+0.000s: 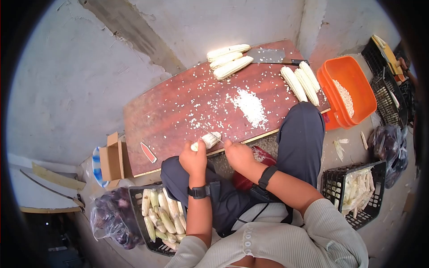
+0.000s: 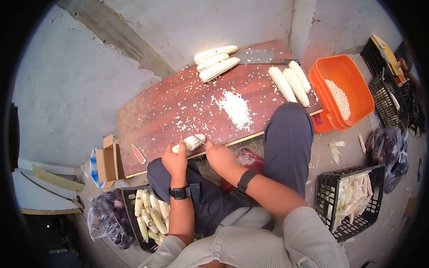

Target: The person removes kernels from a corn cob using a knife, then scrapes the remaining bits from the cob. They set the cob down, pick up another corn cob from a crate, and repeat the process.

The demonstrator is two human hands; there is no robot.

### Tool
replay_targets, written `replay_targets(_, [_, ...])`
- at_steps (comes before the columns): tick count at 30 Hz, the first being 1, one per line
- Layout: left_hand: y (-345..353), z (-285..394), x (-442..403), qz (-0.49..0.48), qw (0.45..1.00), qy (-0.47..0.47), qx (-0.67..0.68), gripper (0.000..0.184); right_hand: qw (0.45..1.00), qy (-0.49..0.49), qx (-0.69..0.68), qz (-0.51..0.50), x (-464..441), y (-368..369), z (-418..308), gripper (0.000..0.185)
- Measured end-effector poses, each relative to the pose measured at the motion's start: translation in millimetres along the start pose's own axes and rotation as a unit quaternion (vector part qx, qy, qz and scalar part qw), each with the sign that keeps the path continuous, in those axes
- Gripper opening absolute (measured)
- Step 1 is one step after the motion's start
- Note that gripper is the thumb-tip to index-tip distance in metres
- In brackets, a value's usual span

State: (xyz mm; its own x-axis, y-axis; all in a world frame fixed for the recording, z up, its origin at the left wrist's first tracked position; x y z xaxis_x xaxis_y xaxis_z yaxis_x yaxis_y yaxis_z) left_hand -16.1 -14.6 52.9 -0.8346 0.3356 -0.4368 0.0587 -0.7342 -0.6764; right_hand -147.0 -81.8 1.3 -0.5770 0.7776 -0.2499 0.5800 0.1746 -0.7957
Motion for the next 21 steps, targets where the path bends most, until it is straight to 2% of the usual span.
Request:
replay_targets(4, [3.4,0.2,-1.4,-0.002,1.0,-0.003,0.012,0.037,1.0,0.001,0.004,-0.007,-13.4,19.7,5.2,0.019])
replay_targets(7, [-3.1,10.7,5.7,-0.03,0.999,0.029,-0.024,0.035,0.998,-0.037,0.045,-0.022,-28.0,40.4,22.5,0.013])
replay_targets(10, [0.4,-5.0,5.0,0.03,0.999,-0.016,0.019,0.037,0.998,-0.048,0.026,-0.033,-33.7,38.9,28.8,0.017])
replay_targets(11, [2.6,-12.2,1.1,-0.004,0.999,-0.041,-0.016,0.039,0.998,-0.021,0.025,-0.053,-33.1,38.5,29.0,0.017])
replay_targets(13, [0.4,-7.4,2.9,0.021,0.999,-0.04,-0.004,0.04,0.995,0.031,0.024,-0.087,-36.8,34.3,29.1,0.018])
replay_targets(16, [0.9,-4.8,3.1,0.034,0.998,-0.046,0.005,0.041,0.998,0.055,-0.02,-0.02,-25.4,19.6,31.7,0.018])
replay_targets(19, [-2.0,0.1,3.0,0.021,0.998,-0.067,-0.003,0.042,0.999,0.012,-0.034,0.027,-4.7,-3.4,24.7,0.014])
replay_targets(21, [-2.6,-0.4,1.2,0.005,0.996,-0.083,-0.006,0.043,1.0,-0.008,-0.005,0.013,10.2,-23.2,13.6,0.017])
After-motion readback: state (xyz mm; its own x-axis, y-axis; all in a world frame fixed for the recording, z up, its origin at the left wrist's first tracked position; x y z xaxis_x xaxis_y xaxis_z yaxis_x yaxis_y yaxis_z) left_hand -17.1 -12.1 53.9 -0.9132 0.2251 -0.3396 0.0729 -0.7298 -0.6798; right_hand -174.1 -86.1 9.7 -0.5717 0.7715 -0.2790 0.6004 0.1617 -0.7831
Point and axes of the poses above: each hand's wrist, its own x-axis away from the middle knuckle, its own y-axis out of the palm, z = x × y, the point moved 1 cm from there along -x, towards the middle knuckle, and after that the axes turned 15 degrees about z, right-handed, at the moved point
